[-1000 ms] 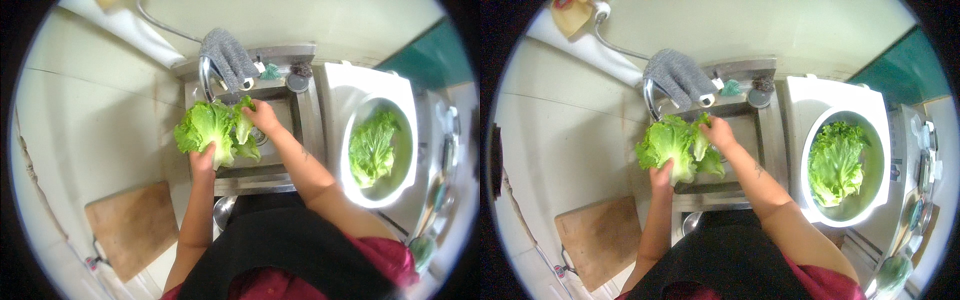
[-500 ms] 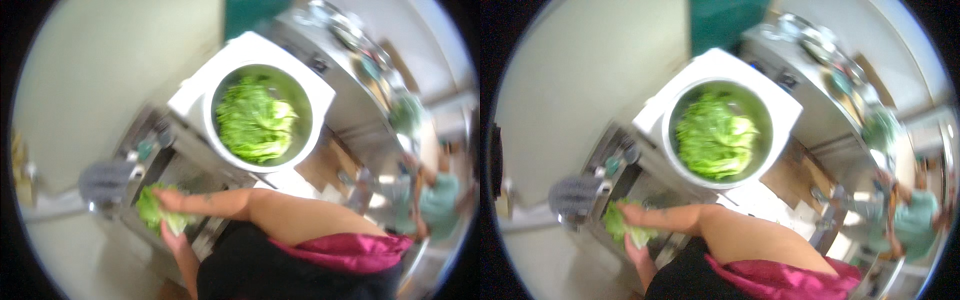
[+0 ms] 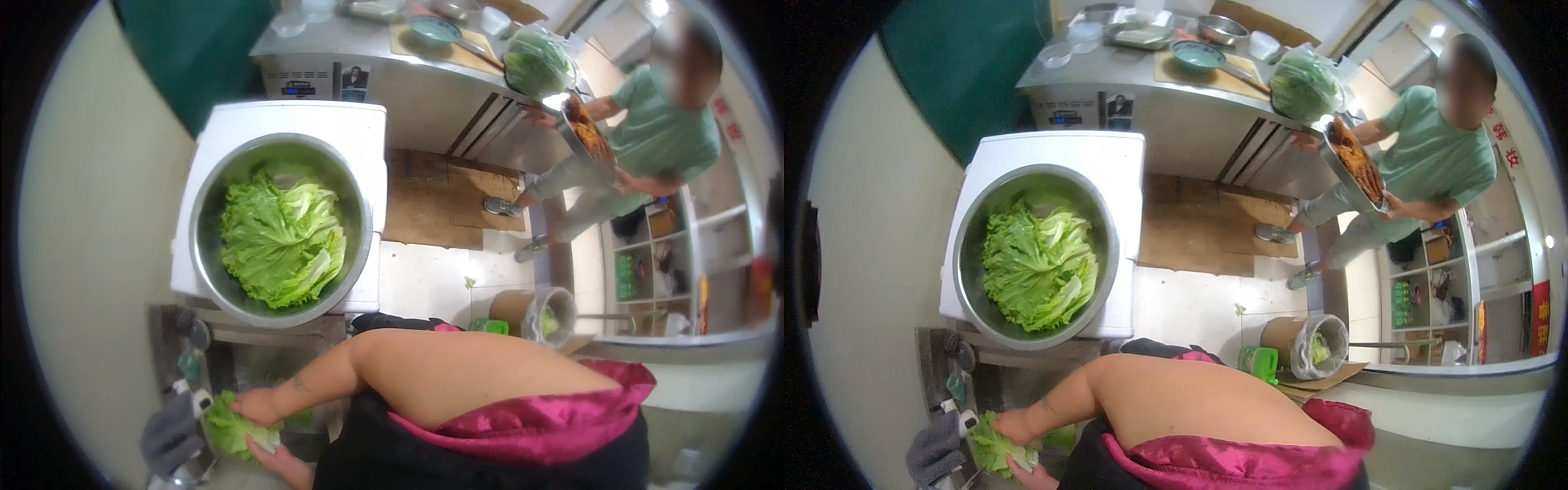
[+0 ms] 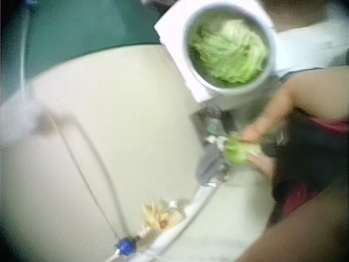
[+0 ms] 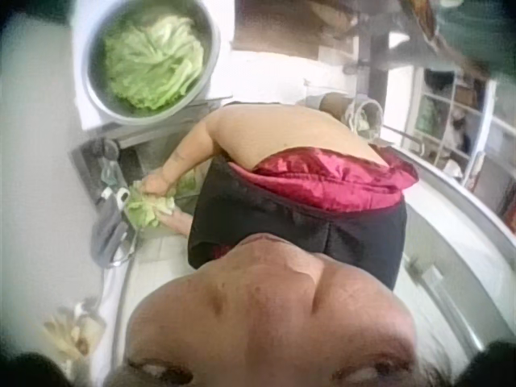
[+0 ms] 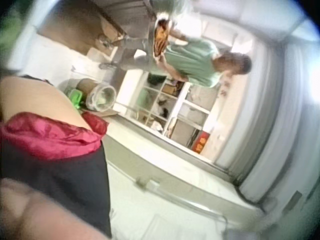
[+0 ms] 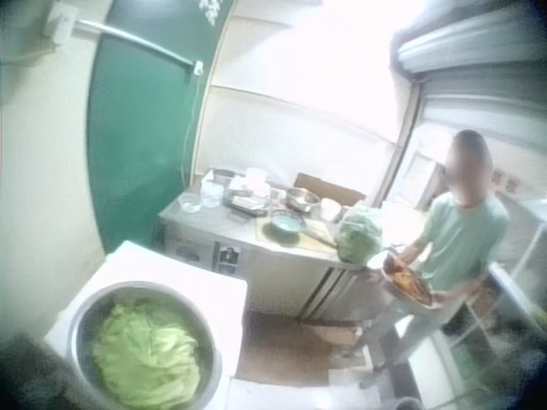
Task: The person seals a plastic bag containing food items with a stapler and attaches a printed receipt. They then walk to a sink and wash multiple lettuce leaves under running water, placing the cleaned leaves into a metal bowl.
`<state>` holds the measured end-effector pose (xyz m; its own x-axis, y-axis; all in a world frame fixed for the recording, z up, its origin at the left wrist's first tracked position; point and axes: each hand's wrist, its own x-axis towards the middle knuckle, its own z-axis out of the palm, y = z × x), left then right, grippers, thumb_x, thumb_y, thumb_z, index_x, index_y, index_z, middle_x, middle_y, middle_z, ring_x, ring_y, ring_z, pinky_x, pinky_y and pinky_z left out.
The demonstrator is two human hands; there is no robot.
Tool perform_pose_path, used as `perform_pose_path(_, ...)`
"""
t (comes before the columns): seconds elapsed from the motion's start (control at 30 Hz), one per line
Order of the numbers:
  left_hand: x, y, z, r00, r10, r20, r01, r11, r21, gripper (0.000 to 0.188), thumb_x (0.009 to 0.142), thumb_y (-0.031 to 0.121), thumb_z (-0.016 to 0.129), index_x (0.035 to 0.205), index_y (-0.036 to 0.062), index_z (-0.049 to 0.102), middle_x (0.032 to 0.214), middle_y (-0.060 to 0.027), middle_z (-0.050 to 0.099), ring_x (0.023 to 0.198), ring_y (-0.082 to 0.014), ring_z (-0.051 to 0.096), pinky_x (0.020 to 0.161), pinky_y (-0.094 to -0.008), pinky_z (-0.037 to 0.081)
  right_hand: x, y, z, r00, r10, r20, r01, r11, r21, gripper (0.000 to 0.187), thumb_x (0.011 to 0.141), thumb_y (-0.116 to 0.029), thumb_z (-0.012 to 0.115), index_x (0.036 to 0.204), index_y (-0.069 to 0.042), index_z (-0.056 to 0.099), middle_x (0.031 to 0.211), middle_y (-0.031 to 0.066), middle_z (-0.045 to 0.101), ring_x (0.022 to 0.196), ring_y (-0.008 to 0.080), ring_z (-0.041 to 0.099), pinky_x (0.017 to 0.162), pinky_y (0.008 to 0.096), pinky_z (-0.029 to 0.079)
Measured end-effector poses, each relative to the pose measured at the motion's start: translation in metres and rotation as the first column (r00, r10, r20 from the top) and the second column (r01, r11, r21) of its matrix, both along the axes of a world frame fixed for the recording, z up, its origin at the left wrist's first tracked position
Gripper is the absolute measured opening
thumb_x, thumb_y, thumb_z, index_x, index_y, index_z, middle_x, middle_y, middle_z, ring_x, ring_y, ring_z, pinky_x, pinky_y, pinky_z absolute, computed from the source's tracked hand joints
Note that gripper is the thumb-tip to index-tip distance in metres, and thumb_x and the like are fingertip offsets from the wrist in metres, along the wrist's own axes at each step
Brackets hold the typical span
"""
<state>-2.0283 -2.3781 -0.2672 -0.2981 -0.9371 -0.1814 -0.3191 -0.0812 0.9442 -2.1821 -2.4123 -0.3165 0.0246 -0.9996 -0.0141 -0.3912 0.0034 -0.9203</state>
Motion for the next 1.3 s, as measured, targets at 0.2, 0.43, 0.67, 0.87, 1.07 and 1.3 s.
perform_pose_path(0.2, -0.005, 0.002, -0.005, 0.999, -0.019, -0.026, 0.021, 0.998, 0.055, 0.053, 0.087, 0.005, 0.050, 0.138, -0.0013, 0.039, 0.135, -0.0160, 0.043, 0.124, -0.0269, 0.043, 0.106, -0.0382, 0.034, -0.029, 0.031, -0.025, 0.996, -0.030, -0.079, 0.031, 1.000, 0.004, 0.048, 0.069, -0.021, 0.071, 0.108, 0.002, 0.053, 0.106, 0.0240, 0.058, 0.097, 0.0408, 0.060, 0.083, 0.0481, 0.049)
perform_pose_path(0.43, -0.008, 0.033, 0.005, 0.999, -0.034, -0.017, 0.035, 0.995, 0.090, 0.055, 0.086, 0.002, 0.048, 0.140, -0.0014, 0.037, 0.135, -0.0166, 0.042, 0.125, -0.0277, 0.042, 0.106, -0.0385, 0.034, -0.034, 0.073, -0.032, 0.986, 0.071, -0.152, -0.059, 0.995, 0.081, 0.049, 0.070, -0.021, 0.070, 0.112, 0.000, 0.055, 0.110, 0.0242, 0.056, 0.100, 0.0395, 0.059, 0.084, 0.0472, 0.050)
perform_pose_path(0.67, 0.009, 0.058, -0.014, 0.999, 0.012, -0.052, -0.013, 1.000, -0.028, 0.055, 0.087, 0.003, 0.050, 0.140, -0.0025, 0.035, 0.136, -0.0197, 0.041, 0.124, -0.0294, 0.044, 0.106, -0.0390, 0.035, -0.048, 0.106, 0.014, 0.939, 0.282, -0.198, -0.286, 0.958, 0.005, 0.038, 0.075, -0.017, 0.064, 0.108, -0.002, 0.056, 0.112, 0.0231, 0.053, 0.099, 0.0409, 0.059, 0.083, 0.0461, 0.051)
perform_pose_path(0.87, -0.011, 0.071, -0.030, 0.984, 0.125, -0.130, -0.133, 0.990, -0.054, 0.053, 0.089, 0.006, 0.049, 0.140, -0.0024, 0.036, 0.136, -0.0190, 0.042, 0.121, -0.0287, 0.046, 0.105, -0.0379, 0.036, -0.087, 0.141, 0.029, 0.933, 0.277, -0.230, -0.311, 0.941, -0.131, 0.034, 0.075, -0.017, 0.061, 0.106, -0.002, 0.056, 0.110, 0.0242, 0.053, 0.092, 0.0415, 0.060, 0.079, 0.0470, 0.051)
perform_pose_path(1.07, -0.113, 0.085, -0.019, 0.981, 0.146, -0.127, -0.147, 0.989, 0.000, 0.052, 0.089, 0.007, 0.049, 0.139, -0.0021, 0.037, 0.135, -0.0190, 0.044, 0.120, -0.0292, 0.047, 0.104, -0.0389, 0.038, -0.134, 0.176, 0.016, 0.963, 0.163, -0.217, -0.195, 0.971, -0.137, 0.038, 0.075, -0.011, 0.062, 0.111, -0.006, 0.054, 0.115, 0.0208, 0.049, 0.096, 0.0419, 0.058, 0.081, 0.0481, 0.050)
perform_pose_path(1.3, -0.122, 0.080, -0.016, 0.985, 0.134, -0.106, -0.133, 0.991, 0.025, 0.050, 0.089, 0.008, 0.049, 0.137, -0.0017, 0.039, 0.134, -0.0191, 0.045, 0.119, -0.0299, 0.048, 0.103, -0.0400, 0.039, -0.152, 0.184, 0.012, 0.965, 0.131, -0.226, -0.173, 0.969, -0.178, 0.041, 0.076, -0.015, 0.065, 0.114, -0.006, 0.055, 0.117, 0.0209, 0.049, 0.095, 0.0422, 0.058, 0.081, 0.0485, 0.049)
